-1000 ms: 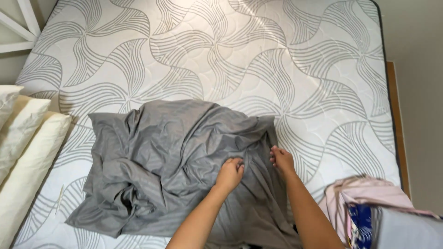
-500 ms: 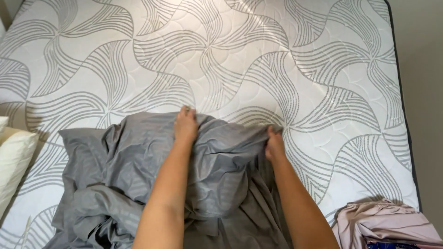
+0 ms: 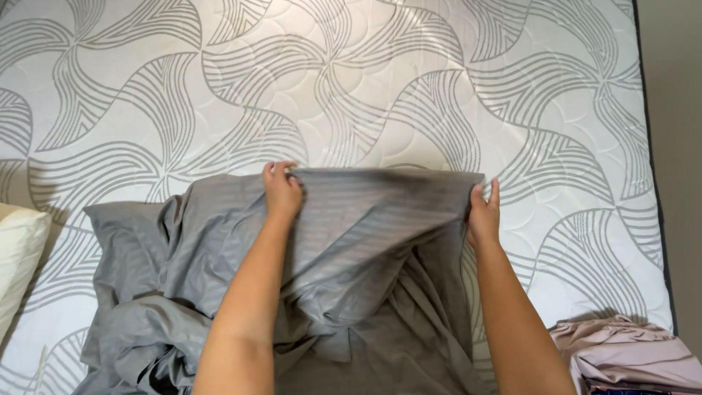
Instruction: The person folds a grey piece of clothing on a bed. They smooth the fabric, fold it in half, and then fold it again into a compact rectangle. The folded item is placed on the bed next to a stack of other folded clothes.
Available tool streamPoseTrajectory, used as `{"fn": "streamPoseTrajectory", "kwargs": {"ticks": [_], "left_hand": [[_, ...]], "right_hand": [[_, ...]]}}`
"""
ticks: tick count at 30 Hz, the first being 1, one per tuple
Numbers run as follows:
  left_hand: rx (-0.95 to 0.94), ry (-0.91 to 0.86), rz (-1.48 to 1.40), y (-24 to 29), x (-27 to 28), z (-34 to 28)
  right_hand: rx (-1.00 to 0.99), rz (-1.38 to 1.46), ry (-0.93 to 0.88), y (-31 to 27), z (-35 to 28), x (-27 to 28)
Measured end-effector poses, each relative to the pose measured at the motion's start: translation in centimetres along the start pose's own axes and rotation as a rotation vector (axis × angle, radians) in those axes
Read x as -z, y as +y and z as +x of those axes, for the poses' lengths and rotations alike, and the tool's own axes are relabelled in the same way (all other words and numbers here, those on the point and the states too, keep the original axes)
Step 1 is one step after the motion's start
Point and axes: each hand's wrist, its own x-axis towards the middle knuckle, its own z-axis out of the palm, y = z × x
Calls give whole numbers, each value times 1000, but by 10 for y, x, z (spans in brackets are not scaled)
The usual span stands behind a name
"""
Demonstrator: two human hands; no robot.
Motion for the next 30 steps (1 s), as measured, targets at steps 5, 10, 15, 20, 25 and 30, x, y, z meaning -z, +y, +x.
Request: {"fn": "streamPoseTrajectory", "kwargs": {"ticks": [5, 10, 15, 20, 25, 30], "left_hand": [[-217, -234, -49, 126, 48, -93], [-314, -512, -44, 178, 34, -215], [280, -486, 27, 113, -40, -264], [-102, -545, -216, 195, 27, -245], [-173, -768, -442, 234, 61, -282], [203, -937, 205, 249, 74, -321]], "right_hand": [[46, -545, 67, 73, -42, 31], [-275, -638, -84, 127, -89, 40], [298, -1091, -13, 66, -129, 15], [59, -1180, -396, 196, -76, 115], [-84, -930, -91, 157, -98, 148], [-459, -1004, -365, 116, -170, 160]]}}
